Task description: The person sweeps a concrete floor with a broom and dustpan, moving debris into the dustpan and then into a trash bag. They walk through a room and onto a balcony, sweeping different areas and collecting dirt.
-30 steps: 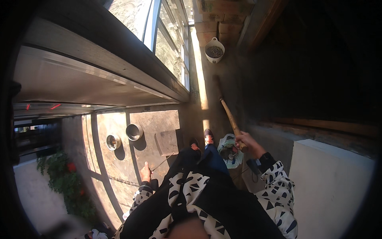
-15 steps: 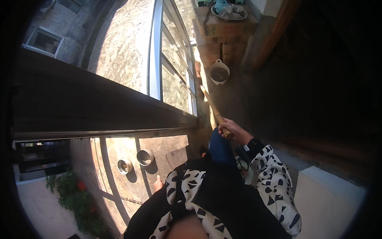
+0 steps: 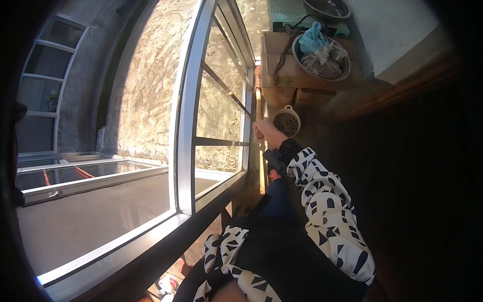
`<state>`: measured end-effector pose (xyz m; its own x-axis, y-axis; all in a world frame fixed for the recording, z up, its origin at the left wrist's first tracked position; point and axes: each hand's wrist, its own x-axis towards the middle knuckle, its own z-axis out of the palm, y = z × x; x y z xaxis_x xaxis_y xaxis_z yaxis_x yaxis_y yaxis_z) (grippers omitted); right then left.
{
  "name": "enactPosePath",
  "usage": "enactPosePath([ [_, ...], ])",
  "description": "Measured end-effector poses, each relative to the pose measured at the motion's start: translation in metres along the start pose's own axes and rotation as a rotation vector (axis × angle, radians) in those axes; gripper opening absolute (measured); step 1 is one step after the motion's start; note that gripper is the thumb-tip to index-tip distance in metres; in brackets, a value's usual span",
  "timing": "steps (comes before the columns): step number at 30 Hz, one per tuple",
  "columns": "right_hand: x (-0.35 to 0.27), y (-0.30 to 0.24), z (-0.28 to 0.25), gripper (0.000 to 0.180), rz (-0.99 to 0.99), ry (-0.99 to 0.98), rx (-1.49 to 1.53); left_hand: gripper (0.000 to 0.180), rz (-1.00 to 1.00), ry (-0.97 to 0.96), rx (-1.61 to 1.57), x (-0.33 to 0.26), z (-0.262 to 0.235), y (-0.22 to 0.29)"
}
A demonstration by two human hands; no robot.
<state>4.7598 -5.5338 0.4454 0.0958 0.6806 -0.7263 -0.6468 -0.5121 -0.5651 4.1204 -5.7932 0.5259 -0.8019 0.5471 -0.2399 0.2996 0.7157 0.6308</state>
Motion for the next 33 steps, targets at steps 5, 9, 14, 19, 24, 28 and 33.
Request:
enactPosePath([
  [5, 0.107, -0.071, -0.005, 0.004, -0.048, -0.069, 0.422, 0.054, -0.052, 0.151, 0.0, -0.04, 0.008, -0.01],
  [9, 0.227, -0.088, -0.033, 0.022, -0.036, 0.169, -0.631, 0.054, -0.121, 0.193, 0.016, -0.08, 0.034, -0.03],
  [14, 0.29, -0.063, -0.081, 0.021, -0.161, 0.126, -0.884, 0.054, -0.161, 0.197, 0.019, -0.106, 0.037, -0.042],
  [19, 0.193, -0.057, -0.083, 0.02, -0.161, -0.052, -1.387, 0.054, -0.153, 0.173, 0.017, -0.097, 0.022, -0.049],
  [24, 0.054, -0.041, -0.059, 0.019, 0.085, -0.01, -0.861, 0.054, -0.12, 0.148, 0.011, -0.077, 0.016, -0.051],
  [28, -0.054, -0.004, -0.072, 0.009, 0.227, -0.124, -0.433, 0.054, -0.101, 0.135, 0.018, -0.061, 0.016, -0.047],
  [33, -0.085, -0.008, -0.076, 0.011, 0.255, 0.038, -0.44, 0.054, -0.082, 0.121, 0.009, -0.047, 0.028, -0.049],
])
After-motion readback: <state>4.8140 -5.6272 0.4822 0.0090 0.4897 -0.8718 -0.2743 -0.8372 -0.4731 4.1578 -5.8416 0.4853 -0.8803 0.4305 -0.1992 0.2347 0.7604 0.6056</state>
